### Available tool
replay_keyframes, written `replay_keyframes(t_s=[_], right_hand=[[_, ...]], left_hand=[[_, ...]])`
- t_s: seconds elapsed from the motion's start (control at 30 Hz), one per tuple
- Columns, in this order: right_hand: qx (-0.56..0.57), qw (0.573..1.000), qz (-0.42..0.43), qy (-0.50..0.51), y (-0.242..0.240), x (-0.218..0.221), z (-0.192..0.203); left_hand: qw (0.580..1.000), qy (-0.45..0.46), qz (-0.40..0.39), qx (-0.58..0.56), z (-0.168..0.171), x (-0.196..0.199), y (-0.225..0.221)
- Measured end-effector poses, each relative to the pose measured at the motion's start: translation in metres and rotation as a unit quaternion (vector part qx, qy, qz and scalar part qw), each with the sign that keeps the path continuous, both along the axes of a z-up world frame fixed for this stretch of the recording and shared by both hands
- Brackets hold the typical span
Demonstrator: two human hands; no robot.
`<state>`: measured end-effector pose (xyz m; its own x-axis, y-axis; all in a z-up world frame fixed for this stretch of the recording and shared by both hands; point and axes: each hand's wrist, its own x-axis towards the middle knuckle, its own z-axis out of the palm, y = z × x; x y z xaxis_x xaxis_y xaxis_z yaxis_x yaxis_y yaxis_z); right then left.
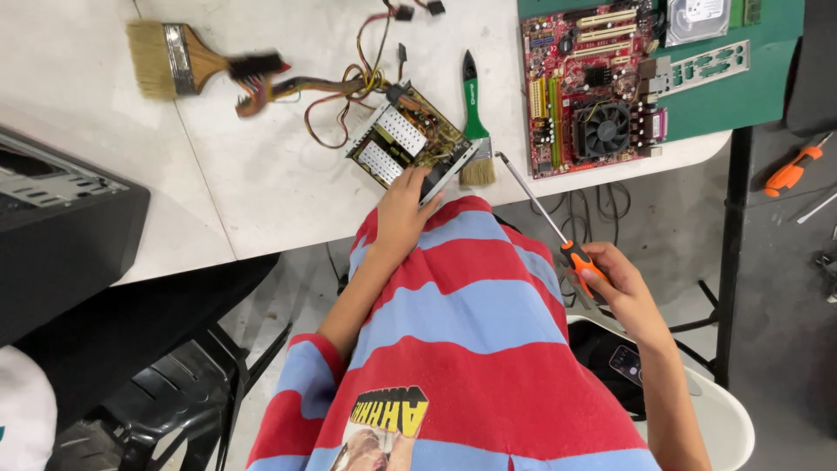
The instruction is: Disassembling a computer power supply unit using a screwdriver on a repair bench.
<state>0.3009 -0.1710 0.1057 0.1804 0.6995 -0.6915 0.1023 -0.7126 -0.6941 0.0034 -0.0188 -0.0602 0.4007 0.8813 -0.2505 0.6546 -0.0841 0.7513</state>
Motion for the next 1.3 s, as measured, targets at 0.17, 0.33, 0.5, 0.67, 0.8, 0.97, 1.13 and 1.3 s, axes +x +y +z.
replay_keyframes(t_s=[0.17, 0.33, 0.5, 0.67, 0.8, 0.97, 1.13, 1.3], right_hand=[[0.006, 1.000, -0.022, 0.015, -0.015, 0.007, -0.011], [0.005, 0.999, -0.037, 0.038, -0.017, -0.006, 0.002], [0.028, 0.997, -0.052, 0.045, -0.031, -0.002, -0.006], [0.054, 0.994, -0.083, 0.040, -0.049, 0.006, -0.028], [0.051, 0.987, -0.139, 0.066, -0.074, 0.018, -0.054], [0.060, 0.969, -0.233, 0.062, -0.073, 0.004, -0.055], [0.153, 0.939, -0.298, 0.073, -0.098, -0.025, -0.068], [0.299, 0.809, -0.454, 0.223, -0.122, -0.060, -0.082]], left_hand=[[0.983, 0.085, -0.063, 0.152, -0.006, 0.002, 0.002], [0.976, -0.197, -0.001, 0.098, 0.067, 0.039, 0.026], [0.949, -0.310, -0.049, 0.007, 0.056, 0.076, 0.034], [0.953, -0.297, -0.055, -0.012, 0.067, 0.102, 0.051], [0.958, -0.280, -0.062, 0.007, 0.064, 0.130, 0.096], [0.960, -0.264, -0.083, 0.033, 0.018, 0.204, 0.187], [0.977, -0.175, -0.099, 0.072, -0.060, 0.282, 0.247], [0.996, -0.030, -0.075, 0.029, -0.115, 0.320, 0.266]])
